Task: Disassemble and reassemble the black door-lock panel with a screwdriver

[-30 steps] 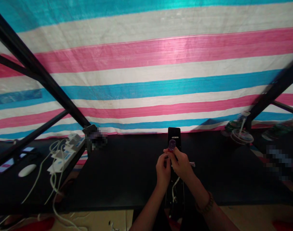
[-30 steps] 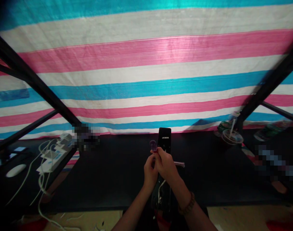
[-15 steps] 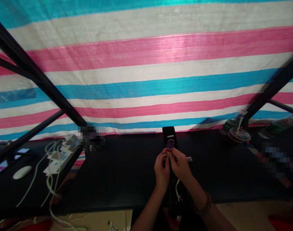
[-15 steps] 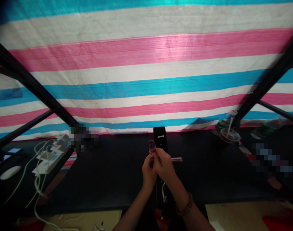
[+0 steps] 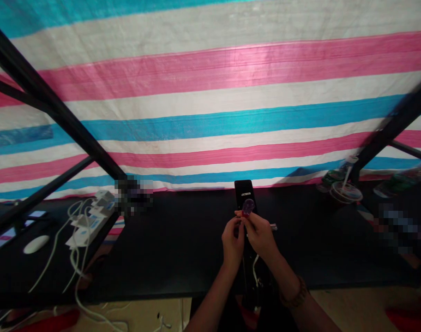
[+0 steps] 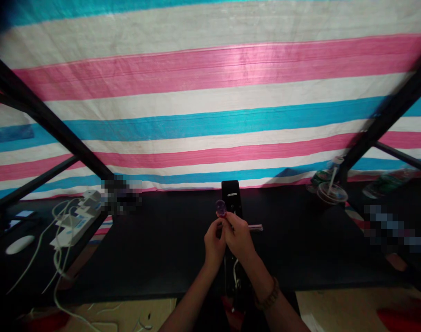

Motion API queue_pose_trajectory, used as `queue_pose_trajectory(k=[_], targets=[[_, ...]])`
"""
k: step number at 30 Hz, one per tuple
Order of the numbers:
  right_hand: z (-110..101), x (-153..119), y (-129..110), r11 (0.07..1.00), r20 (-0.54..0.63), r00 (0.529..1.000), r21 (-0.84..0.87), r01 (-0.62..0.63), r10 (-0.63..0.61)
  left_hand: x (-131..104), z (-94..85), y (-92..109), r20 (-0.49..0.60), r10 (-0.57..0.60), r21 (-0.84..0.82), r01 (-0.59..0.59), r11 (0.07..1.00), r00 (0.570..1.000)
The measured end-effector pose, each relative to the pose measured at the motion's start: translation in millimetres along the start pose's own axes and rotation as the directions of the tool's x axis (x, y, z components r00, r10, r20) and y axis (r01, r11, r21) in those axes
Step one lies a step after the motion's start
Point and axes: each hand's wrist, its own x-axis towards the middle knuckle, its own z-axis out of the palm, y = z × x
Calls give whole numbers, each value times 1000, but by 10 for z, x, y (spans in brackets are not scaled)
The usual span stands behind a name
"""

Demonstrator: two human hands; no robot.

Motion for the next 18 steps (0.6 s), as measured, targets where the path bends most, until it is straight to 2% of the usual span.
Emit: queue_pose_trajectory(k=[3,9,18], targets=[[12,34,-57,997,41,998,-44,57,-55,8,-7,1,5,5,-1,-5,1000,1000],[145,-11,-3,993,-16,997,-88,-82,81,6,-48,-9,19,19,17,-19,1000,1000],[79,35,-34,999,5,1000,-42,8,-7,53,-66,23,67,35,21,-36,999,997]])
